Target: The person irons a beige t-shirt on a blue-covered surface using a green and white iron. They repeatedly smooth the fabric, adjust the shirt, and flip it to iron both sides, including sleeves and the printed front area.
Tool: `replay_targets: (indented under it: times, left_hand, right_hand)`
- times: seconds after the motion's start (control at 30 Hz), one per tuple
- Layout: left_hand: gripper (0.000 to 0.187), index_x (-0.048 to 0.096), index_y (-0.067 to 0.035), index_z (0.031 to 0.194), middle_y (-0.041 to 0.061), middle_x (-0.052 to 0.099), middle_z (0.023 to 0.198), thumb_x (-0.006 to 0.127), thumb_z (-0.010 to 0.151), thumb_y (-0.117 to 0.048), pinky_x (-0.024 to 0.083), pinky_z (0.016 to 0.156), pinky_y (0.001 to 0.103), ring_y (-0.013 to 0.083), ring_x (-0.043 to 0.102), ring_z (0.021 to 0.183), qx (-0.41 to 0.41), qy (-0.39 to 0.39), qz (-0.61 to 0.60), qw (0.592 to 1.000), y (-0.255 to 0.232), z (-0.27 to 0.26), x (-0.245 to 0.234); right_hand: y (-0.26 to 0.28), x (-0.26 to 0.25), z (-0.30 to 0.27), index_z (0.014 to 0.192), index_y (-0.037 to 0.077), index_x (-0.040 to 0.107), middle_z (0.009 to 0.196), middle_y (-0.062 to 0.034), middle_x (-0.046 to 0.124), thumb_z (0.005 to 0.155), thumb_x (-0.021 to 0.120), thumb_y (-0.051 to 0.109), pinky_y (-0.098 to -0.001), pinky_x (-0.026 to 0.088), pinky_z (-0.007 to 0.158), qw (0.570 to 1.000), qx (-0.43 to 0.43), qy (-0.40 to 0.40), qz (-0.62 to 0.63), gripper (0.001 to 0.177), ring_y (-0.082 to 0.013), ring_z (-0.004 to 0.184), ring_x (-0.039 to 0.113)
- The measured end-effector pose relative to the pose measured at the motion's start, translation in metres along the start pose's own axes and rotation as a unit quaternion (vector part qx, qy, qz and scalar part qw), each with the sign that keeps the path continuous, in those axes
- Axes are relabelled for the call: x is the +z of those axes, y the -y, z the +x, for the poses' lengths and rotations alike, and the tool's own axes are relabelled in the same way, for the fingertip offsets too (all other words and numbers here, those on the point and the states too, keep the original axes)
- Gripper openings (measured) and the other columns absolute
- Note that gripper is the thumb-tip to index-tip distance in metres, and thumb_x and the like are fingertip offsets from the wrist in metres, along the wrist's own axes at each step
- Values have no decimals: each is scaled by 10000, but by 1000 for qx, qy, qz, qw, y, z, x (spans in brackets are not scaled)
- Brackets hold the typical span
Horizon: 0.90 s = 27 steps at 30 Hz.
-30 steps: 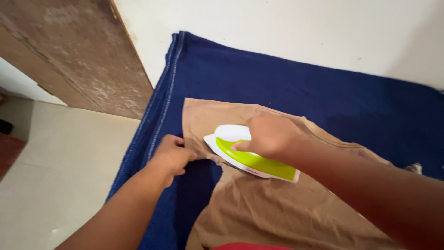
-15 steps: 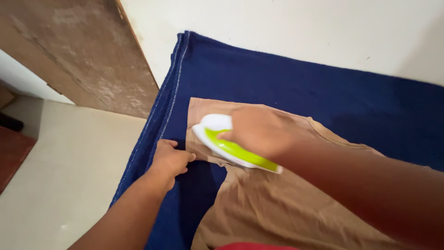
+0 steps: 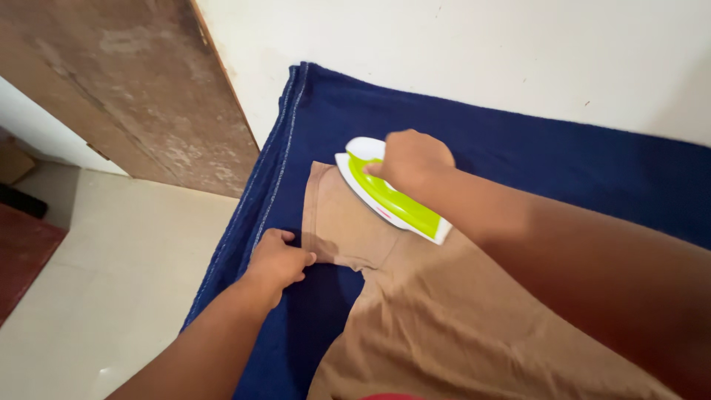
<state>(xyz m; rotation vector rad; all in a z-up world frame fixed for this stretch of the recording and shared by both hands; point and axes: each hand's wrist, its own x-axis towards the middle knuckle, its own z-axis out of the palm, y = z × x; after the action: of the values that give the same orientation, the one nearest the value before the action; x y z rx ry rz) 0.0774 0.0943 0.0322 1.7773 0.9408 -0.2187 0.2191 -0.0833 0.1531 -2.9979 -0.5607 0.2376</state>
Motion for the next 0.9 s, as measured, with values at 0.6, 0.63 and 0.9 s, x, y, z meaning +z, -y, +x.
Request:
replay_targets:
  times: [0.6, 0.63, 0.9]
  left_hand:
    - [622, 498, -50, 1392, 150, 659, 1243, 760, 832, 8, 620, 790, 384, 270, 690, 1078, 4, 41, -32, 999, 21, 24, 8]
    - [610, 503, -60, 1389, 146, 663, 1235, 751, 836, 11, 614, 788, 388, 270, 687, 1078, -4, 44, -42, 998, 21, 27, 5]
    - [562, 546, -34, 1343, 160, 678, 1202, 738, 815, -8, 610, 789, 427, 290, 696, 1047, 33, 2, -84, 996, 31, 31, 13]
  right_hand:
    - [-85, 0, -56, 991, 29, 779, 925, -199, 772, 853, 733, 566, -485, 587, 789, 991, 133, -4, -1, 556, -363, 870, 764]
    - [-87, -2, -56, 985, 25, 781, 919, -199, 780, 852, 731, 569, -484, 585, 796, 992, 130, 6, -2, 563, -360, 873, 764]
    - [-162, 10, -142, 1058, -5, 753, 934, -211, 760, 866, 699, 600, -480, 597, 804, 978, 208, 30, -11, 637, -375, 879, 764]
